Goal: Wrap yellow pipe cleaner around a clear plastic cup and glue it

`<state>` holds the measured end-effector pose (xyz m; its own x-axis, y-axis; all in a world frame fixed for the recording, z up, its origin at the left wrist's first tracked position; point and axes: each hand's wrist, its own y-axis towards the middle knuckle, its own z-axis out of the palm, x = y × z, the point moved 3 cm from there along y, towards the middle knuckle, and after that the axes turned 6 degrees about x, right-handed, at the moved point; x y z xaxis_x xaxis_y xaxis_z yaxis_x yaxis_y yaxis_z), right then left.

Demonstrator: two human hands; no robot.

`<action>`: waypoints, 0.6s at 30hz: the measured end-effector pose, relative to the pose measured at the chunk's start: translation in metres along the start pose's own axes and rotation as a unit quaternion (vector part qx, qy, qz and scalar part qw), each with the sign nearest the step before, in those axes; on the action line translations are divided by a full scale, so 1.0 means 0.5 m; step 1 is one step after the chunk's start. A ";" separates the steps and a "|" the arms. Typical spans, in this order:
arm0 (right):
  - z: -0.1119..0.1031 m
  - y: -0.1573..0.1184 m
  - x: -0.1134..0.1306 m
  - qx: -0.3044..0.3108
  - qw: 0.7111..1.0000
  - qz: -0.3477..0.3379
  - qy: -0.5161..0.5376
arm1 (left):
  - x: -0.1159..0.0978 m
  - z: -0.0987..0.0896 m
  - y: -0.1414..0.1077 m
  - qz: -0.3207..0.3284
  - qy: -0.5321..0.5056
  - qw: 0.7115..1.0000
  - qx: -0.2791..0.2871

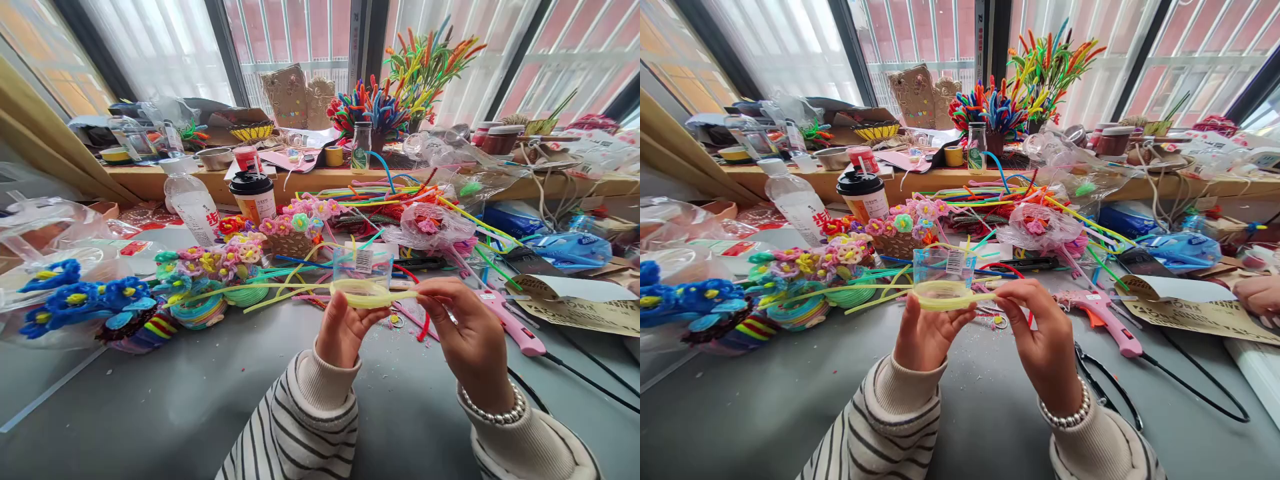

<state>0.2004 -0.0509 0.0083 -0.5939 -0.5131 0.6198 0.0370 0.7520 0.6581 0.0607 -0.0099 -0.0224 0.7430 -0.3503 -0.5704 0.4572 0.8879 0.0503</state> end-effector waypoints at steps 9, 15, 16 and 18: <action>-0.005 0.005 -0.014 0.055 0.995 0.043 0.076 | -0.021 -0.001 -0.016 0.257 0.150 0.946 -0.129; -0.010 0.007 -0.023 0.051 0.993 0.062 0.084 | -0.026 0.003 -0.018 0.268 0.172 0.934 -0.159; -0.010 0.007 -0.026 0.052 0.993 0.066 0.084 | -0.028 0.005 -0.019 0.271 0.186 0.929 -0.168; -0.011 0.006 -0.031 0.054 0.993 0.077 0.074 | -0.033 0.008 -0.024 0.275 0.224 0.915 -0.193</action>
<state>0.2139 -0.0429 0.0030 -0.4625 -0.4387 0.7705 0.0262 0.8618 0.5065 0.0449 -0.0158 -0.0101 0.4937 0.2611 -0.8295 -0.1963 0.9627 0.1862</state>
